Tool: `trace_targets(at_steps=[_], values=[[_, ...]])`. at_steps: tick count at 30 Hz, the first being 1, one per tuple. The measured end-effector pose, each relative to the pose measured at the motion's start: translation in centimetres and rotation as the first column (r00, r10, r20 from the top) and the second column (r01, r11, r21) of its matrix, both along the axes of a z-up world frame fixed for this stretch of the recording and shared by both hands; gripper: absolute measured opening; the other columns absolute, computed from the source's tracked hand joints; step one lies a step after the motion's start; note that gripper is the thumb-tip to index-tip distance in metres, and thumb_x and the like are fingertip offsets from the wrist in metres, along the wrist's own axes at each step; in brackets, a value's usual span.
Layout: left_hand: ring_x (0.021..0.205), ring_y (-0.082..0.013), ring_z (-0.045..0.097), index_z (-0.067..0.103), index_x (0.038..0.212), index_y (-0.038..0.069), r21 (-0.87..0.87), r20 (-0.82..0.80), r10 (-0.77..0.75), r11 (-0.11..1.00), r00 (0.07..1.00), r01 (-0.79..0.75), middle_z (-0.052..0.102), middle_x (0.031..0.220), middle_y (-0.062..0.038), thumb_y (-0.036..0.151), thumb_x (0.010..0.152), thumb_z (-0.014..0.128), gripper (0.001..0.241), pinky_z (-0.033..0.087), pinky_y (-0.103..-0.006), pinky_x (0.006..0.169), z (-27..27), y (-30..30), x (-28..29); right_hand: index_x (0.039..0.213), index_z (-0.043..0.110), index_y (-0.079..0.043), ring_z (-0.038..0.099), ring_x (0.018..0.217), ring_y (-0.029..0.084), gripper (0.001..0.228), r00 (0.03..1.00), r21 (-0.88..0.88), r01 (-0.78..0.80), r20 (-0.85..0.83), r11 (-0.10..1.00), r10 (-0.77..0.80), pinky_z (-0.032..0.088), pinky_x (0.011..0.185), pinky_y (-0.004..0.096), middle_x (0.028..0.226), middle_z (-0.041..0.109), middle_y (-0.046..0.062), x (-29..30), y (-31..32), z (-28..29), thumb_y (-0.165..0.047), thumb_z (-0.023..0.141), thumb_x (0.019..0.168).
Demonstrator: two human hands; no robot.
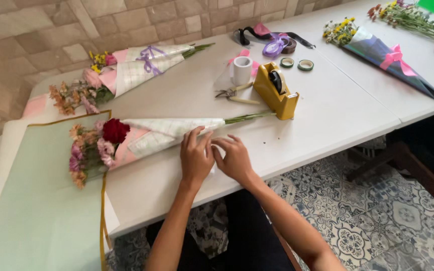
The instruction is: The person wraps a flower bouquet with white patterned paper and ties a purple ribbon around the stems. They use a tape dispenser to secure the paper and shears to trim the ribbon.
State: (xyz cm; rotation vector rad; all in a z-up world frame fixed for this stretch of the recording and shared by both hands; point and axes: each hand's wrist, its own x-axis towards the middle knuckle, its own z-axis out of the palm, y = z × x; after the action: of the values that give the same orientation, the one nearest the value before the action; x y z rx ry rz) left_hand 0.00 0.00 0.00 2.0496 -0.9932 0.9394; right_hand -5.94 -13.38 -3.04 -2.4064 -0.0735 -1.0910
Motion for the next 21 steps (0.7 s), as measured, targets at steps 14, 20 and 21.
trace_targets(at_steps=[14,20,21], values=[[0.12,-0.0309,0.062,0.074,0.123,0.018,0.157,-0.355,-0.216,0.945,0.909,0.286,0.066,0.121,-0.005,0.02,0.092,0.069,0.031,0.056,-0.047,0.096,2.8,-24.2,19.5,0.103,0.081,-0.034,0.075,0.099,0.038,0.024,0.713,-0.109,0.359,-0.609,0.927,-0.348,0.06,0.092,0.056,0.092,0.08,0.0,20.2,-34.1,9.0,-0.018,0.069,0.091],[0.131,-0.0278,0.055,0.074,0.123,0.013,0.31,-0.228,-0.182,0.918,0.957,0.248,0.064,0.129,-0.006,0.022,0.091,0.072,0.033,0.049,-0.044,0.104,1.4,-26.9,23.2,0.122,0.078,-0.023,0.07,0.115,0.043,0.034,0.633,-0.121,0.301,-0.717,0.946,-0.293,0.056,0.096,0.059,0.119,0.078,0.011,29.0,-42.8,6.6,-0.014,0.061,0.095],[0.131,-0.0278,0.055,0.074,0.123,0.013,0.311,-0.233,-0.181,0.917,0.955,0.25,0.064,0.129,-0.006,0.022,0.091,0.072,0.033,0.049,-0.044,0.104,0.6,-27.3,23.7,0.122,0.078,-0.023,0.07,0.115,0.043,0.034,0.629,-0.12,0.3,-0.721,0.946,-0.291,0.056,0.096,0.059,0.119,0.078,0.011,29.7,-43.0,7.1,-0.014,0.061,0.095]])
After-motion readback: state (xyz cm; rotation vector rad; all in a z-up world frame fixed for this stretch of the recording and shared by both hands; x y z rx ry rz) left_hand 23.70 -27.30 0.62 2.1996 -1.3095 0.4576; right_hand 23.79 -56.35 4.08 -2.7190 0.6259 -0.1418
